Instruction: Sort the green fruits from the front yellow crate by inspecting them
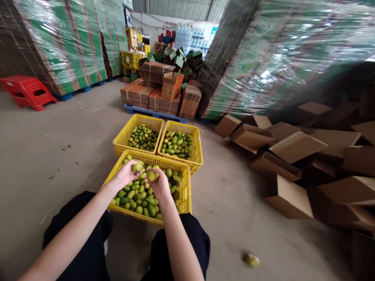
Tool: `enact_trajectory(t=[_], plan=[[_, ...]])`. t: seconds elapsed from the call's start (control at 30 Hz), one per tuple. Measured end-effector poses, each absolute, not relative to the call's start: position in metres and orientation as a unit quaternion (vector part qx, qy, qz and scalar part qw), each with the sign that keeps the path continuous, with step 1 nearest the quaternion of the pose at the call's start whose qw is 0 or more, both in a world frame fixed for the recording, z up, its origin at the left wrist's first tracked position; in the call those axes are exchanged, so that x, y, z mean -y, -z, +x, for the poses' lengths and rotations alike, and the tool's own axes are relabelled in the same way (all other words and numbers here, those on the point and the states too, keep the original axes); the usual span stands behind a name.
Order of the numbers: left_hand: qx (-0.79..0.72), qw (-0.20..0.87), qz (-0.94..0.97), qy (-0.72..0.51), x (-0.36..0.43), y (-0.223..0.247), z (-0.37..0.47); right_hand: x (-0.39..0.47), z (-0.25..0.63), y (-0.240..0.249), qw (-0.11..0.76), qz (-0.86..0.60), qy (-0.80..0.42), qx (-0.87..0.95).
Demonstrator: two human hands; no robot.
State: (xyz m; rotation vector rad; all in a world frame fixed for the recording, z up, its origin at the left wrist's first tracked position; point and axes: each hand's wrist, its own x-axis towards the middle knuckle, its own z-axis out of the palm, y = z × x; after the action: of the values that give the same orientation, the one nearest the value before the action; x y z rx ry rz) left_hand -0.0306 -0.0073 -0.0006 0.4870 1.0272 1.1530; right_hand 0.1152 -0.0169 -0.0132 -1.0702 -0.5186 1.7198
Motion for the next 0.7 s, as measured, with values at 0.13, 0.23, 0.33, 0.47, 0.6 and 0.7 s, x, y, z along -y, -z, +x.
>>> enact_trajectory(t=[0.13, 0.23, 0.33, 0.47, 0.6, 0.7], plan=[[-0.498, 0.485, 0.492, -0.524, 0.015, 0.014, -0.032, 0.022, 0.121, 0.023, 0.566, -0.485, -0.508, 0.431], [-0.465, 0.458, 0.551, -0.520, 0.022, 0.015, -0.036, 0.027, 0.126, 0.024, 0.567, -0.491, -0.415, 0.515], [-0.455, 0.485, 0.535, -0.522, 0.027, 0.010, -0.039, 0.032, 0.130, 0.019, 0.561, -0.502, -0.400, 0.523], [-0.460, 0.532, 0.460, -0.542, 0.027, 0.003, -0.038, 0.036, 0.131, 0.015, 0.571, -0.483, -0.466, 0.473], [-0.439, 0.633, 0.339, -0.540, 0.027, -0.003, -0.034, 0.036, 0.127, 0.016, 0.580, -0.448, -0.580, 0.356], [-0.403, 0.713, 0.222, -0.529, 0.025, -0.008, -0.033, 0.033, 0.124, 0.016, 0.563, -0.406, -0.662, 0.283]])
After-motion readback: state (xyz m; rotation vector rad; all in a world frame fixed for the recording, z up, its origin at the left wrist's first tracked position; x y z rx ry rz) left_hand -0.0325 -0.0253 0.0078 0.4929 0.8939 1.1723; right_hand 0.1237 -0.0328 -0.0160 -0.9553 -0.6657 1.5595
